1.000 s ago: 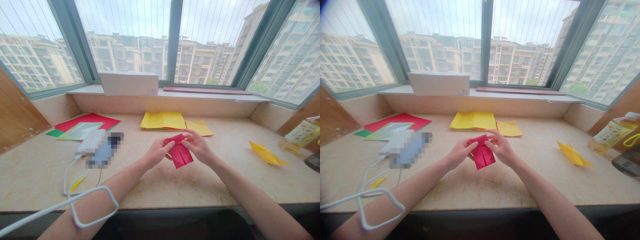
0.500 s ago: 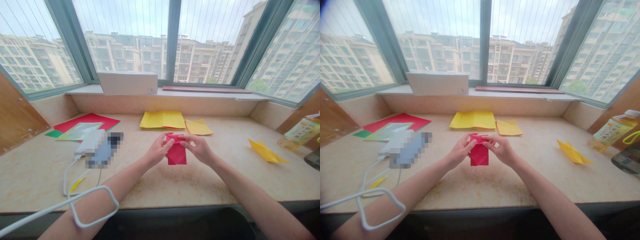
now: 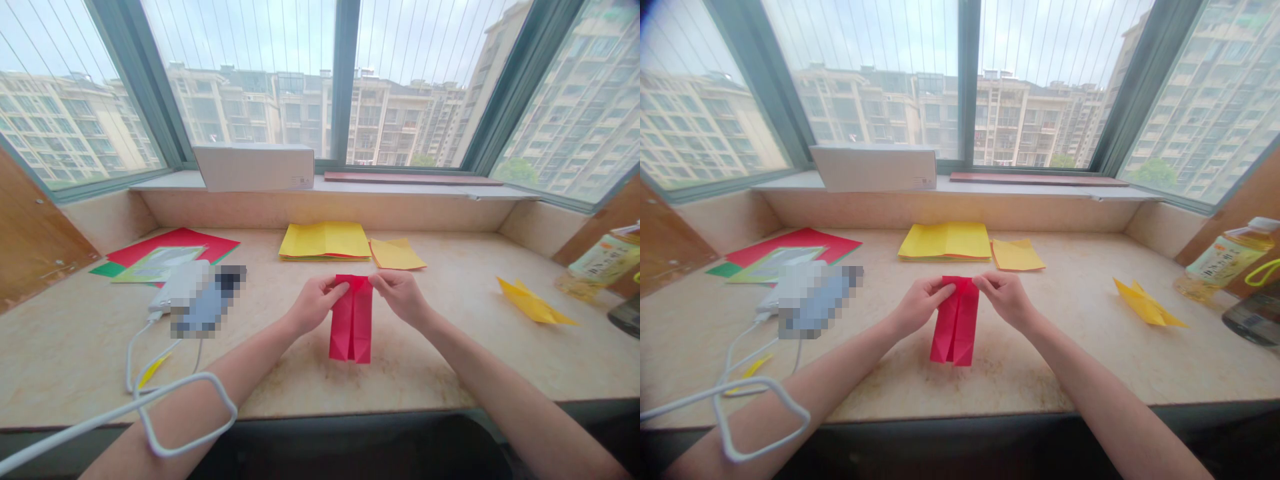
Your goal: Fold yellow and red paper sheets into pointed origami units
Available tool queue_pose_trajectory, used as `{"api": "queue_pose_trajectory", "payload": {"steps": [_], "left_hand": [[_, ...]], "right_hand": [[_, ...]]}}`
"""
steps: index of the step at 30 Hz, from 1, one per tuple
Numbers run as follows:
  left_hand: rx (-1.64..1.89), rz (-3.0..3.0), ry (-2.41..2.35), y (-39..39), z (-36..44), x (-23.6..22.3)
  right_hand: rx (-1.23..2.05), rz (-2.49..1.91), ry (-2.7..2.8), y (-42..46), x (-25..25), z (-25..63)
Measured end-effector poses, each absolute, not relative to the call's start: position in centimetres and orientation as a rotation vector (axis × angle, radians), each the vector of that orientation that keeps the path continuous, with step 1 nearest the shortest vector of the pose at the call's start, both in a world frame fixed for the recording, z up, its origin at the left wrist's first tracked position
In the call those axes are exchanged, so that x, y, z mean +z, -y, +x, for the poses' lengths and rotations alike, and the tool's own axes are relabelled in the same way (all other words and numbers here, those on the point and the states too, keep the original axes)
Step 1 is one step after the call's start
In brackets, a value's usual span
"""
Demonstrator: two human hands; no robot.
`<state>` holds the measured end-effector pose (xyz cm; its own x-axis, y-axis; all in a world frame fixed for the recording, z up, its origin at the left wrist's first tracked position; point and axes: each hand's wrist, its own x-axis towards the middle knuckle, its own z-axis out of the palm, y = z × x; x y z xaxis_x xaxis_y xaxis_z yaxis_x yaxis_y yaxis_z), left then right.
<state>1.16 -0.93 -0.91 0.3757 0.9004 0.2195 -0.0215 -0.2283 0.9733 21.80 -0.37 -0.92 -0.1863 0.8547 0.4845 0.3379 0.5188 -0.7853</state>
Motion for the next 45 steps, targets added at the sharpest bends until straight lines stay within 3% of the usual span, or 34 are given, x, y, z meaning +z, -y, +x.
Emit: {"api": "queue_pose_trajectory", "payload": {"steps": [4, 11, 29, 45], "left_hand": [[1.085, 1.545, -0.856, 1.1, 1.0, -0.4], [1.051, 1.551, -0.851, 1.0, 1.0, -1.0], [1.037, 1.425, -0.821, 1.4, 1.3, -0.7], [1.079, 1.331, -0.792, 1.1, 1.2, -0.5]], "right_hand": [[0.634, -0.960, 1.808, 0.2, -0.8, 21.8], [1.115, -0.883, 1.614, -0.1, -1.6, 21.5], [1.137, -0.669, 1.669, 0.4, -1.2, 21.2], [1.092, -0.744, 1.778, 0.7, -0.6, 21.9]]}}
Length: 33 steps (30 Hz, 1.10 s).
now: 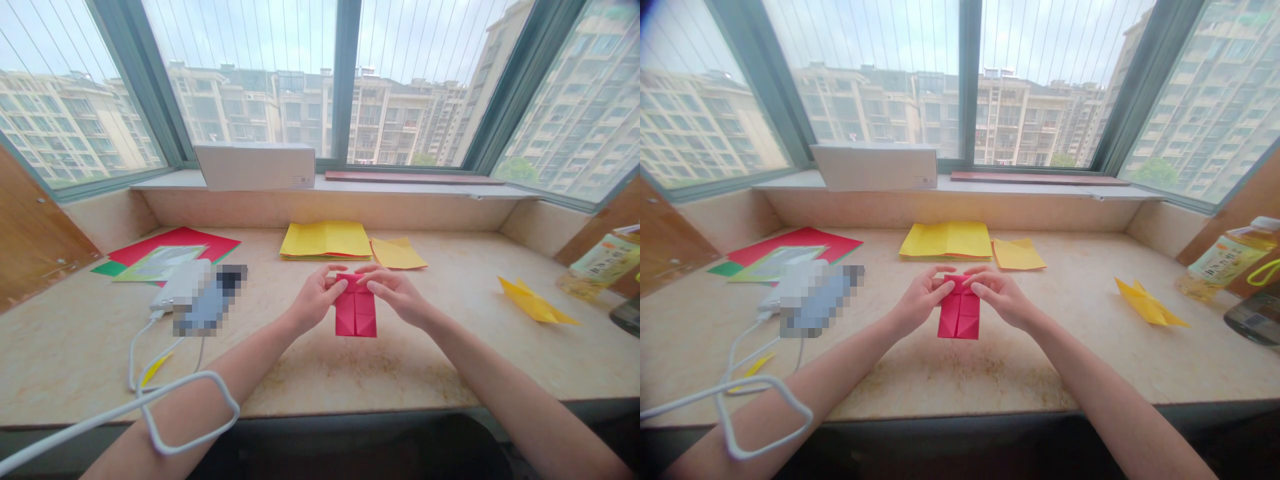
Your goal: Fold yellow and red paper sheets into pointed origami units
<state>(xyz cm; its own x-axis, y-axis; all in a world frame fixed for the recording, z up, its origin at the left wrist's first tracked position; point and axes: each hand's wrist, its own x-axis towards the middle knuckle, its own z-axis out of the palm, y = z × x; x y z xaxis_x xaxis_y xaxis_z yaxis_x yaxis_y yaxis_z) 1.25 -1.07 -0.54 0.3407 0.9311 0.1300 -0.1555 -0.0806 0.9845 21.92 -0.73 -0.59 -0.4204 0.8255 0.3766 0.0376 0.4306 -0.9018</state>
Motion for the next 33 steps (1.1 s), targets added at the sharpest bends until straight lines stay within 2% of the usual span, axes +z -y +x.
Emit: {"api": "queue_pose_trajectory", "payload": {"steps": [7, 12, 18, 23, 28, 33], "left_hand": [[1.032, 1.389, -0.790, 1.4, 1.1, -0.4], [0.936, 1.548, -0.785, 1.5, 0.9, -0.5], [0.830, 1.636, -0.752, 1.6, 0.7, -0.4], [1.016, 1.631, -0.877, 1.5, 1.1, -0.4], [1.221, 1.476, -0.909, 1.3, 1.2, -0.1], [1.169, 1.483, -0.886, 1.1, 1.1, -0.4]], "right_hand": [[1.079, -0.743, 1.637, 0.1, -1.9, 21.2], [0.967, -0.738, 1.693, 0.2, -2.2, 21.0], [0.983, -0.724, 1.785, 0.9, -1.9, 20.9], [0.978, -0.876, 1.785, 1.0, -1.3, 21.4], [1.281, -0.856, 1.794, 0.4, -1.3, 21.8], [0.988, -0.989, 1.698, 0.0, -1.5, 21.7]]}}
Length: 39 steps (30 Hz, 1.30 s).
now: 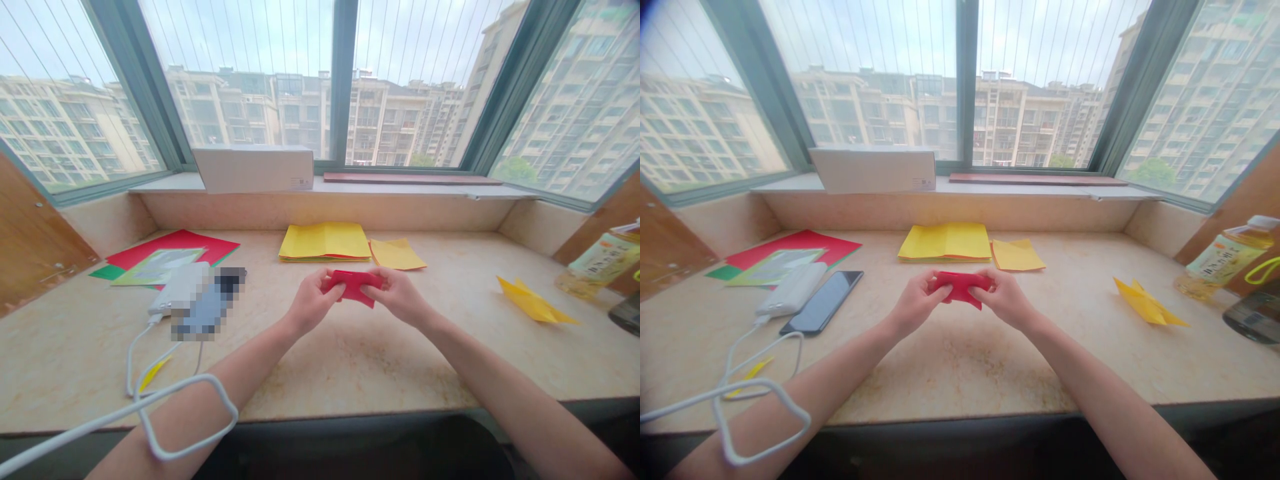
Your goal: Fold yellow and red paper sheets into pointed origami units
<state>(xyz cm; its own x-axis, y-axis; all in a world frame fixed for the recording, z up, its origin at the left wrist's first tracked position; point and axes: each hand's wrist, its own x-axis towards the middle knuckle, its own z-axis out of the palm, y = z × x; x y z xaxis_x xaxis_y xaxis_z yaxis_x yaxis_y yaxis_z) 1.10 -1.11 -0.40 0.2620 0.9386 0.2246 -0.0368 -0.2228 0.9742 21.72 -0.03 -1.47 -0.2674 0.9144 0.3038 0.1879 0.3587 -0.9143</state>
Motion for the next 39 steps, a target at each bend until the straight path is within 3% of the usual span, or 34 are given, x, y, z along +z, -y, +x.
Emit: {"api": "queue_pose_trajectory", "payload": {"steps": [12, 17, 31, 39], "left_hand": [[0.864, 1.602, -0.888, 1.6, 1.3, -0.9], [0.910, 1.479, -0.794, 1.3, 1.2, -0.6], [0.808, 1.603, -0.634, 1.9, 1.5, -1.4], [0.878, 1.558, -0.724, 1.7, 1.5, -1.4]], "right_hand": [[0.403, -0.811, 1.901, 0.8, -1.1, 21.3], [0.445, -0.710, 2.029, 0.8, -1.4, 21.3], [0.798, -1.026, 1.646, 1.1, -1.1, 21.0], [0.980, -0.895, 1.506, 0.6, -1.3, 20.8]]}}
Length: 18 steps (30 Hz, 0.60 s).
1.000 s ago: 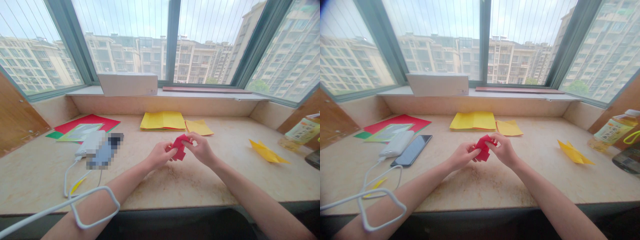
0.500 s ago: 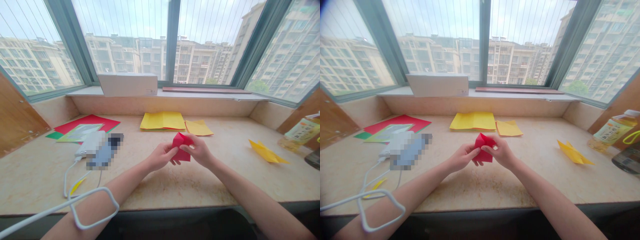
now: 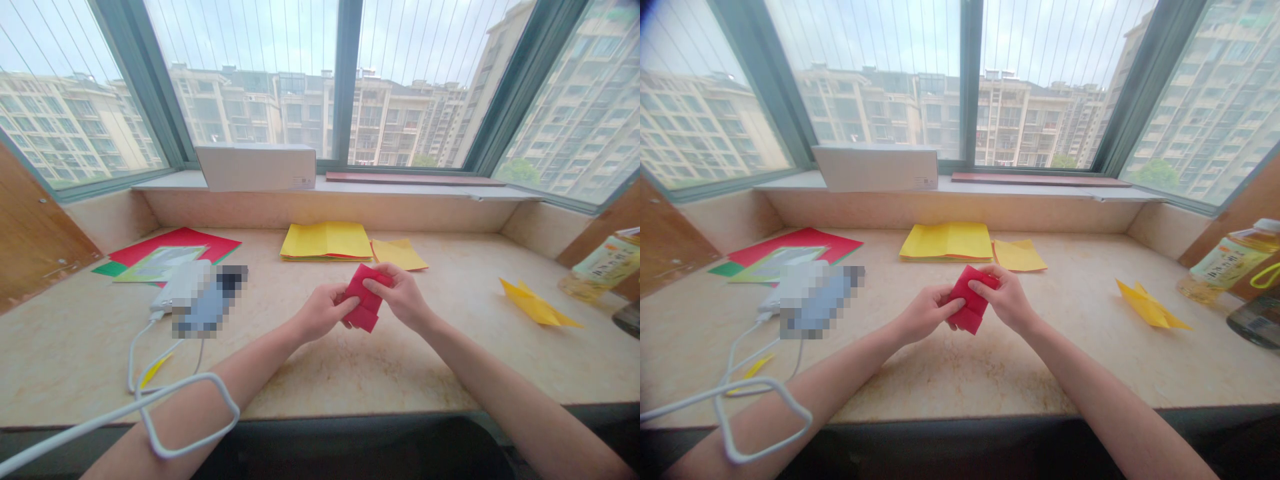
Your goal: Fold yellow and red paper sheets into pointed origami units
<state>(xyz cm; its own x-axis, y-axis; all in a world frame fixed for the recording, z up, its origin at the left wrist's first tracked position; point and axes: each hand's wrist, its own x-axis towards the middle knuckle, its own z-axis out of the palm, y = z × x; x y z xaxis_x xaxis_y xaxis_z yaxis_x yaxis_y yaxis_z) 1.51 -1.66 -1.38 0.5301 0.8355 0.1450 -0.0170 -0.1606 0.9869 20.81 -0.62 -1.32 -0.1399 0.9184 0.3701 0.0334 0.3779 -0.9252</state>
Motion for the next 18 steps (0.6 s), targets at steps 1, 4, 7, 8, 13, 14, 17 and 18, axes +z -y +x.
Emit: {"api": "queue_pose_trajectory", "payload": {"steps": [1, 4, 7, 8, 13, 14, 17, 18], "left_hand": [[0.878, 1.543, -0.735, 1.64, 1.49, -1.32], [0.891, 1.517, -0.762, 1.63, 1.42, -1.04], [0.906, 1.510, -0.781, 1.68, 1.39, -0.78], [0.906, 1.508, -0.789, 1.70, 1.40, -0.74], [0.907, 1.504, -0.827, 1.69, 1.44, -0.80], [0.913, 1.511, -0.827, 1.69, 1.44, -0.85], [0.908, 1.574, -0.822, 1.71, 1.44, -1.01], [0.900, 1.609, -0.827, 1.73, 1.44, -1.09]], "right_hand": [[1.004, -0.861, 1.505, 0.52, -1.47, 20.82], [0.976, -0.734, 1.561, 0.32, -1.97, 20.88], [0.805, -0.644, 1.735, 0.47, -2.17, 20.97], [0.757, -0.632, 1.804, 0.61, -2.12, 21.00], [0.664, -0.648, 2.007, 1.20, -1.49, 21.00], [0.655, -0.662, 2.008, 1.23, -1.39, 20.99], [0.657, -0.719, 1.963, 1.21, -1.25, 20.92], [0.663, -0.750, 1.936, 1.21, -1.24, 20.90]]}}
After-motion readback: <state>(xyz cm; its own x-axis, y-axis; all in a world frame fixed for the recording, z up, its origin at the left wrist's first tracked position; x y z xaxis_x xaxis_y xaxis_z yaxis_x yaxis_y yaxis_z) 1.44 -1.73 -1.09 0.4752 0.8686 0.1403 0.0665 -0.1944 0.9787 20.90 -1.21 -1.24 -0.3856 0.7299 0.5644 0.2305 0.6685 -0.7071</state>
